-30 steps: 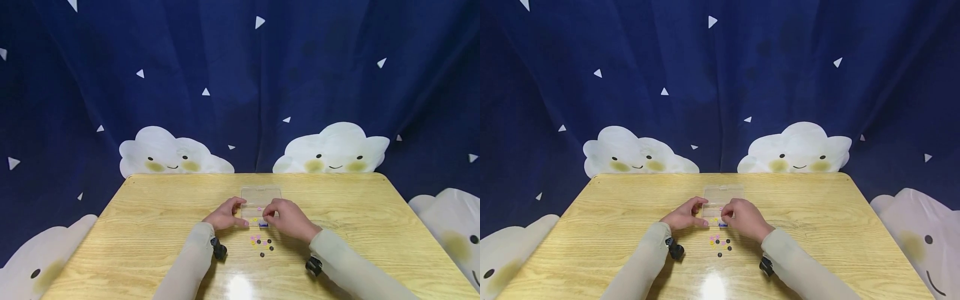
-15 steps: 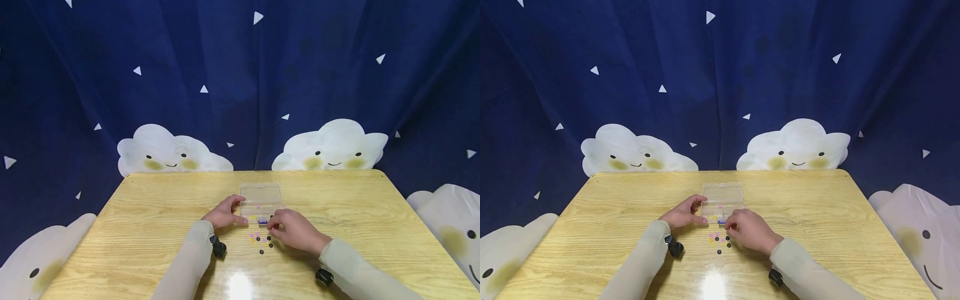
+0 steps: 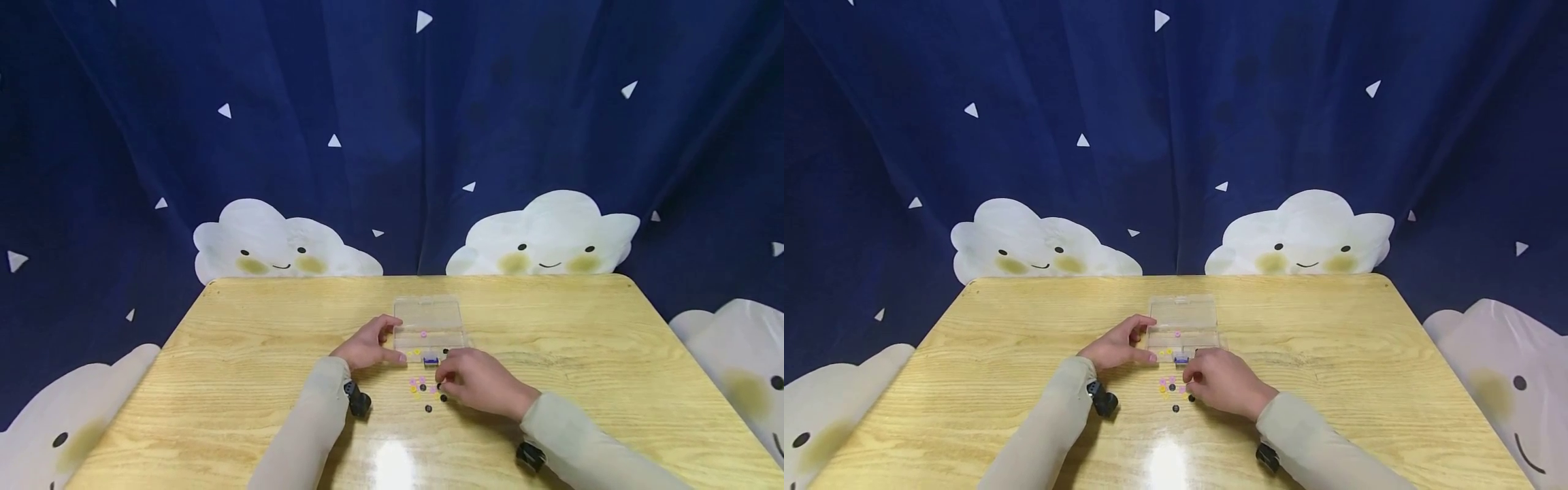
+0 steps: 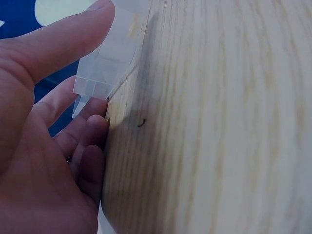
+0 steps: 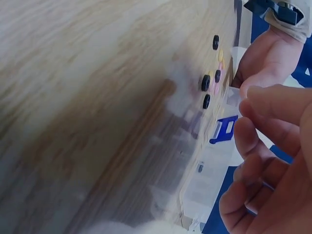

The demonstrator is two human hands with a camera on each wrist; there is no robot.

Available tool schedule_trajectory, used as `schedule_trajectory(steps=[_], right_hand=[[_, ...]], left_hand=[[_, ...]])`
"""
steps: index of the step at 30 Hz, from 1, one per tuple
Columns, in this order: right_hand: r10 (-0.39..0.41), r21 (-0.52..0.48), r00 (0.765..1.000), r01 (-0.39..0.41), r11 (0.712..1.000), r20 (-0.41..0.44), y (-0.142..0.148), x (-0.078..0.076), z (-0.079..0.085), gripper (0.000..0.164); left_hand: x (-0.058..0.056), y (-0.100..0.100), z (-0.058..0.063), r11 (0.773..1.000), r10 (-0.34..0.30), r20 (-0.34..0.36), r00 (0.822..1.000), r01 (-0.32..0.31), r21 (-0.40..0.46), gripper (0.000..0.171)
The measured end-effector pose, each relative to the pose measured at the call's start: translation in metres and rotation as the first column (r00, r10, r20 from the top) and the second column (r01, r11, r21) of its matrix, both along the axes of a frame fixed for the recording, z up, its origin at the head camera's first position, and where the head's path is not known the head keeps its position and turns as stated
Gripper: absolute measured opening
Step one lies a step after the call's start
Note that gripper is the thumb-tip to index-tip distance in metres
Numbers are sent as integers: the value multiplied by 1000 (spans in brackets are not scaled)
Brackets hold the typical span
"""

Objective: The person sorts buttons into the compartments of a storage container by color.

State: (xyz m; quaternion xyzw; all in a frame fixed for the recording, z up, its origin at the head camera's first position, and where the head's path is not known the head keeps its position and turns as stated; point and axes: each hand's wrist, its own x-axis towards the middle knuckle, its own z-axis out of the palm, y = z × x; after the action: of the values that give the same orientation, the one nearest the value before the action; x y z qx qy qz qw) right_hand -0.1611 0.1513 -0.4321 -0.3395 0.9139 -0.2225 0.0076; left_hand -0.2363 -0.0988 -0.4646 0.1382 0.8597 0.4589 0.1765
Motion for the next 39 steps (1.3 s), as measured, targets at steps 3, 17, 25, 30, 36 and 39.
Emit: schedule_trajectory(steps=[3,17,25,30,36,39], right_hand=[[5,9,1000,-6,1000,17,-2,0,-1,7],[-4,41,999,3,999,37,-2,0,-7,7],[2,39,1000,-3,999,29,-3,0,-8,8],[-1,40,1000,0,999,24,-4,1,-10,9],[-11,49,1000,11,999,-3,-6,1,-11,9],[-16,59,1000,17,998,-8,-8,2,-12,8]], left_hand=[[0,0,1,1000,-6,-3,1000,6,-1,74],[0,0,4,1000,1,-4,1000,-1,-2,73],[-1,0,2,1000,0,-15,1000,0,-1,72],[-1,-1,2,1000,-5,-8,1000,5,-6,73],[-1,-2,3,1000,5,2,1000,-5,-2,73],[-1,-2,2,1000,2,3,1000,-2,2,73]])
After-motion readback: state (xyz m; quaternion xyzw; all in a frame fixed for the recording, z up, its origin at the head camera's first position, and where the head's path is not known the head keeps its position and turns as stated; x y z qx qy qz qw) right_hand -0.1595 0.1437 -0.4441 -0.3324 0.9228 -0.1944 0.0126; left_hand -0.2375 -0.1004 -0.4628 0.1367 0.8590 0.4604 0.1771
